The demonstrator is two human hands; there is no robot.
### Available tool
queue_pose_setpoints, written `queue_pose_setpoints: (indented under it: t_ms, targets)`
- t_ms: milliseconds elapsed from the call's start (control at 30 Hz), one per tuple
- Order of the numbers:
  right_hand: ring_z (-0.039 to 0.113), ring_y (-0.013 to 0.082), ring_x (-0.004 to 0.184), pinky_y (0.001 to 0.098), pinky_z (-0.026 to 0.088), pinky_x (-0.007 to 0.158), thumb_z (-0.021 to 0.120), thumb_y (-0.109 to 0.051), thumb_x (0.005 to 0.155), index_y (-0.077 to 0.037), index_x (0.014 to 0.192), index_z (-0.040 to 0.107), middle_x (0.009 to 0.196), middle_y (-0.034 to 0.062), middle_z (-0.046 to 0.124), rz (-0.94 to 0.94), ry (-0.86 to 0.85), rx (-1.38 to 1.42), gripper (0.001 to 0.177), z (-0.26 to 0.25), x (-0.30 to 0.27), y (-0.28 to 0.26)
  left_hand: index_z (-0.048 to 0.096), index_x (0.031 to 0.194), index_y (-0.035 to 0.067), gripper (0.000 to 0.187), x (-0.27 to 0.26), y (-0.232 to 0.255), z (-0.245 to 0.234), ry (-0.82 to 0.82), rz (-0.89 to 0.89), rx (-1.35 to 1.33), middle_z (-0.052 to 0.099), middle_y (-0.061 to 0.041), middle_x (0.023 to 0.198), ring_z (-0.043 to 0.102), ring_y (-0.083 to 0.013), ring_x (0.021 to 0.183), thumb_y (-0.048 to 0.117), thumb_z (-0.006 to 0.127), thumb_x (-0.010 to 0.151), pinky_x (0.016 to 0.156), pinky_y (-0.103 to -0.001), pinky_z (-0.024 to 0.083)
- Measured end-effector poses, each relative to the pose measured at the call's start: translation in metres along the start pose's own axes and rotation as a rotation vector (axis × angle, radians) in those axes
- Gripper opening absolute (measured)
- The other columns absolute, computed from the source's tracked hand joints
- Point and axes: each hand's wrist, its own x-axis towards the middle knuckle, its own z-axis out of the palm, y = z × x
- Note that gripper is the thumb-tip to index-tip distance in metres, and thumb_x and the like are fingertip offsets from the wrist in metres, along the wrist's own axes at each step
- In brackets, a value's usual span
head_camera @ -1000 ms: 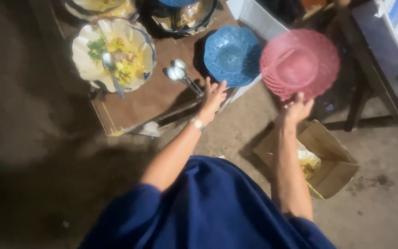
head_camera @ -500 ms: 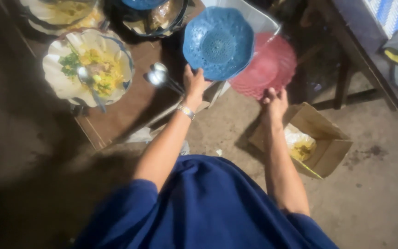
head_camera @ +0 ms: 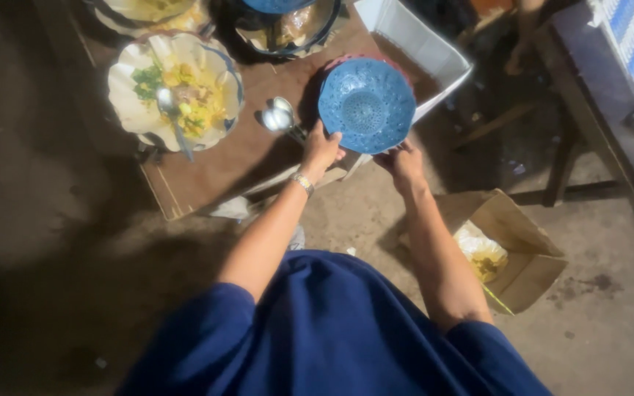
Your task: Clearing away dirty dishes, food scraps, and trash from a table and sorting them.
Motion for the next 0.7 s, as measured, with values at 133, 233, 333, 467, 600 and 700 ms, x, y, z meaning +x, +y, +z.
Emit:
queue_pose_setpoints:
  t_ms: [133, 233, 333, 467, 600, 700]
  targets:
    - [0.073, 0.0313, 0.089, 0.0371, 0.064, 0.074, 0.038, 0.001, 0.097, 0.0, 0.141, 0.053, 0.121, 0.019, 0.068, 0.026, 0.127, -0.117, 0.046, -0.004, 0.0, -0.002, 0.027, 0.153, 0.0, 0.071, -0.002, 0.012, -0.008, 0.07, -0.01, -0.018, 0.073, -0.012, 0.09, 0.069, -0.0155, 0.057, 0.014, 0.065, 0.094, 0.049, -0.027, 0.057]
    - [0.064, 0.0233, 0.085, 0.0348, 0.054, 0.068, 0.05, -0.006, 0.096, -0.002, 0.142, 0.049, 0.122, 0.0145, 0.065, -0.316, 0.366, -0.23, 0.046, -0.007, 0.008, -0.001, 0.014, 0.161, 0.002, 0.089, -0.005, 0.024, -0.015, 0.114, -0.044, -0.034, 0.073, -0.014, 0.091, 0.066, -0.014, 0.058, 0.023, 0.069, 0.095, 0.052, -0.026, 0.056]
    - [0.065, 0.0275, 0.119, 0.0371, 0.051, 0.103, 0.06, -0.009, 0.109, 0.008, 0.143, 0.055, 0.134, 0.0187, 0.065, -0.96, 0.403, -0.561, 0.038, 0.014, 0.012, -0.03, 0.015, 0.161, 0.002, 0.092, -0.01, 0.025, -0.021, 0.137, -0.029, -0.057, 0.07, -0.014, 0.099, 0.065, -0.0134, 0.06, 0.033, 0.071, 0.095, 0.052, -0.025, 0.055]
    - [0.067, 0.0191, 0.098, 0.0305, 0.056, 0.089, 0.064, -0.024, 0.106, 0.004, 0.124, 0.068, 0.111, 0.0115, 0.072, -0.774, 0.131, -0.493, 0.033, 0.089, -0.006, -0.1, 0.027, 0.157, 0.0, 0.083, -0.025, 0.026, -0.025, 0.142, 0.048, -0.136, 0.069, -0.011, 0.109, 0.064, -0.0119, 0.064, 0.04, 0.068, 0.096, 0.053, -0.025, 0.052]
    - [0.069, 0.0143, 0.079, 0.0274, 0.053, 0.068, 0.067, -0.034, 0.099, -0.004, 0.118, 0.071, 0.098, 0.0075, 0.076, -0.451, -0.033, -0.462, 0.036, 0.164, 0.014, -0.13, 0.043, 0.152, -0.003, 0.067, -0.02, -0.005, -0.032, 0.156, 0.198, -0.217, 0.068, -0.008, 0.115, 0.064, -0.0082, 0.084, 0.035, 0.068, 0.102, 0.069, -0.023, 0.053]
    - [0.068, 0.0132, 0.068, 0.028, 0.05, 0.057, 0.07, -0.037, 0.093, -0.008, 0.117, 0.07, 0.091, 0.005, 0.072, -0.342, -0.124, -0.294, 0.037, 0.211, 0.041, -0.133, 0.049, 0.149, -0.003, 0.058, -0.039, 0.017, -0.047, 0.117, 0.197, -0.321, 0.066, -0.008, 0.112, 0.063, -0.0084, 0.089, 0.03, 0.067, 0.105, 0.075, -0.023, 0.053]
